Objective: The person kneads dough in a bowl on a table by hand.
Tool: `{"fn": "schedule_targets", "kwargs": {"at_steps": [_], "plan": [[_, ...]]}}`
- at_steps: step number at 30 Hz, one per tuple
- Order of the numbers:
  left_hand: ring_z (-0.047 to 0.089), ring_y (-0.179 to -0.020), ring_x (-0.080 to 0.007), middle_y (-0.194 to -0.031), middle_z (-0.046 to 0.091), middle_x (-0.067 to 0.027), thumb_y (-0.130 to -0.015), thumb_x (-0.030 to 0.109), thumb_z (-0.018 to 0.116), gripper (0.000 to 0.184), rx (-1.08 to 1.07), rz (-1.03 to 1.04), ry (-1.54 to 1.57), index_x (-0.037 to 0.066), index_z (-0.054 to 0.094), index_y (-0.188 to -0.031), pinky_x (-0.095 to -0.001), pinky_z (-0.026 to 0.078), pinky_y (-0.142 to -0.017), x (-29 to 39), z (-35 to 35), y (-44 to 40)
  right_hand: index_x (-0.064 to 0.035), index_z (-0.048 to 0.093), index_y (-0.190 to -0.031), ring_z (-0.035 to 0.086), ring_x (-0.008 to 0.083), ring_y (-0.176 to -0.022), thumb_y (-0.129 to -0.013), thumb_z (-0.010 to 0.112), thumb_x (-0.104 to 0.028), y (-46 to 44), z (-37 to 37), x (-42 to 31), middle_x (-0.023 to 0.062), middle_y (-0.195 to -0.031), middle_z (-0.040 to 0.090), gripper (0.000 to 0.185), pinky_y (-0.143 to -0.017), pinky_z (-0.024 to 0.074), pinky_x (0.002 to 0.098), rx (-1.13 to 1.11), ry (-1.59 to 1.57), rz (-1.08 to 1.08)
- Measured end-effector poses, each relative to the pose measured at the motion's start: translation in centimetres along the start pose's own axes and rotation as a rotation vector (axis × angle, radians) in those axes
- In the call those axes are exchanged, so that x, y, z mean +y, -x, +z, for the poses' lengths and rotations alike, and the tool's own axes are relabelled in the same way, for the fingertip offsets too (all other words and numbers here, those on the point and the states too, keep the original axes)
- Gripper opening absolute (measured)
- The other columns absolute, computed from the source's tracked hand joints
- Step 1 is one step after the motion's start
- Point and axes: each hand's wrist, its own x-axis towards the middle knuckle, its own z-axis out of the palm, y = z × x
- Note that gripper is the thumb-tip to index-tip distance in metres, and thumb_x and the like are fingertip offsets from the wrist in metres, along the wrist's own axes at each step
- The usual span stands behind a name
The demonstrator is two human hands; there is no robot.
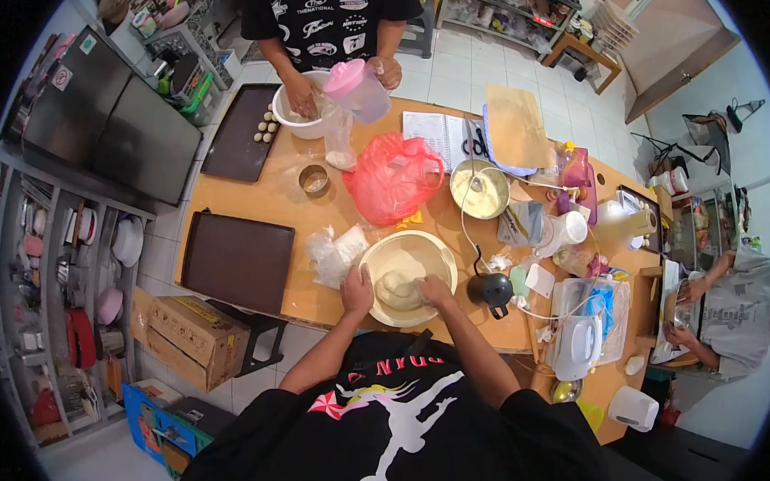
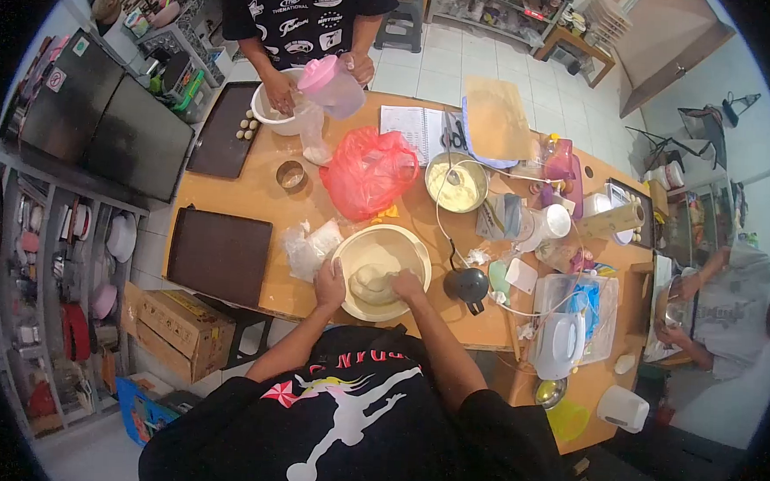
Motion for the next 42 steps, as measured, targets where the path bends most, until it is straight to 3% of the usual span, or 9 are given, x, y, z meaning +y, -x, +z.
{"fn": "schedule_targets", "kwargs": {"at_steps": [4, 7, 13, 17, 29, 35, 38, 41, 42], "plan": [[0.057, -0.086, -0.0476, -0.086, 0.062, -0.0267, -0.1, 0.034, 0.043, 0.037, -0.003, -0.027, -0.033, 0.0, 0.057, -0.094, -0.0546, 0.042, -0.077, -0.1, -0.1, 0.2, 0.009, 0.066, -0.091, 0.067, 0.0268, -0.066, -0.081, 0.063, -0.027, 0.5, 0.3, 0.2, 0.0191, -0.075, 0.067, 0.037, -0.06, 0.0534, 0.0333, 0.049, -0.408, 0.081], [0.057, -0.085, -0.0477, -0.084, 0.062, -0.0267, -0.1, 0.034, 0.043, 0.037, -0.016, -0.051, -0.031, 0.0, 0.056, -0.092, -0.0553, 0.042, -0.076, 0.3, -0.6, 0.1, 0.0068, 0.067, -0.088, 0.068, 0.0272, -0.069, -0.078, 0.067, -0.02, 2.8, 1.2, -0.3, 0.017, -0.074, 0.068, 0.028, -0.064, 0.0533, 0.0358, 0.217, -0.292, -0.218], [0.058, -0.082, -0.0477, -0.081, 0.062, -0.0265, -0.099, 0.033, 0.044, 0.035, 0.031, 0.023, -0.036, 0.0, 0.055, -0.091, -0.056, 0.042, -0.073, 0.0, 0.0, -0.1, 0.0016, 0.067, -0.087, 0.068, 0.0314, -0.075, -0.077, 0.071, -0.018, 4.1, 2.3, -3.2, 0.0187, -0.082, 0.069, 0.023, -0.072, 0.0525, 0.0395, 0.197, 0.016, -0.434], [0.058, -0.082, -0.0462, -0.081, 0.062, -0.0256, -0.099, 0.032, 0.044, 0.034, 0.031, 0.012, -0.051, 0.001, 0.055, -0.09, -0.0557, 0.042, -0.073, 0.5, -0.3, 0.1, -0.0019, 0.068, -0.087, 0.066, 0.0372, -0.087, -0.081, 0.067, -0.029, 3.8, 2.6, -6.2, 0.02, -0.084, 0.067, 0.028, -0.078, 0.0518, 0.0468, 0.206, 0.318, -0.342], [0.057, -0.087, -0.047, -0.088, 0.062, -0.0276, -0.099, 0.033, 0.043, 0.036, -0.071, -0.043, 0.013, 0.0, 0.054, -0.088, -0.0555, 0.041, -0.077, 0.7, -1.0, -0.1, 0.0001, 0.067, -0.093, 0.066, 0.0385, -0.094, -0.081, 0.064, -0.043, -0.5, 3.7, -7.9, 0.0248, -0.096, 0.067, 0.045, -0.085, 0.0518, 0.0469, 0.336, 0.282, -0.038], [0.057, -0.086, -0.0484, -0.088, 0.062, -0.0272, -0.099, 0.033, 0.043, 0.036, -0.033, 0.01, -0.023, 0.001, 0.057, -0.092, -0.0551, 0.042, -0.078, 0.0, -0.6, -0.1, -0.0042, 0.066, -0.109, 0.067, 0.0283, -0.094, -0.085, 0.062, -0.046, -2.3, 0.1, -7.1, 0.0149, -0.102, 0.068, 0.049, -0.079, 0.054, 0.0397, -0.158, 0.105, 0.073], [0.057, -0.085, -0.0483, -0.088, 0.063, -0.0266, -0.099, 0.033, 0.043, 0.036, -0.037, -0.002, 0.021, 0.001, 0.058, -0.093, -0.0552, 0.042, -0.077, -0.4, -0.3, -0.3, -0.0047, 0.065, -0.114, 0.067, 0.0199, -0.085, -0.084, 0.069, -0.035, -3.2, -0.2, -4.0, 0.0061, -0.091, 0.068, 0.043, -0.074, 0.0539, 0.0327, -0.424, -0.509, 0.118], [0.057, -0.084, -0.0484, -0.086, 0.063, -0.0263, -0.099, 0.033, 0.044, 0.036, -0.052, -0.028, 0.005, 0.001, 0.058, -0.091, -0.0557, 0.043, -0.076, 0.6, -1.1, -0.1, -0.0102, 0.066, -0.115, 0.066, 0.0188, -0.085, -0.091, 0.06, -0.033, 0.9, -4.4, -4.6, 0.0035, -0.09, 0.063, 0.033, -0.07, 0.0529, 0.0303, -0.555, -0.85, -0.025], [0.057, -0.084, -0.0483, -0.086, 0.063, -0.0262, -0.098, 0.032, 0.044, 0.036, -0.036, -0.016, -0.006, 0.001, 0.058, -0.091, -0.0558, 0.043, -0.076, 0.4, -0.9, -0.2, -0.0059, 0.067, -0.111, 0.067, 0.0199, -0.085, -0.092, 0.057, -0.029, 1.3, -5.1, -5.4, 0.0102, -0.088, 0.066, 0.032, -0.07, 0.0535, 0.033, -0.326, -0.68, 0.051]]}}
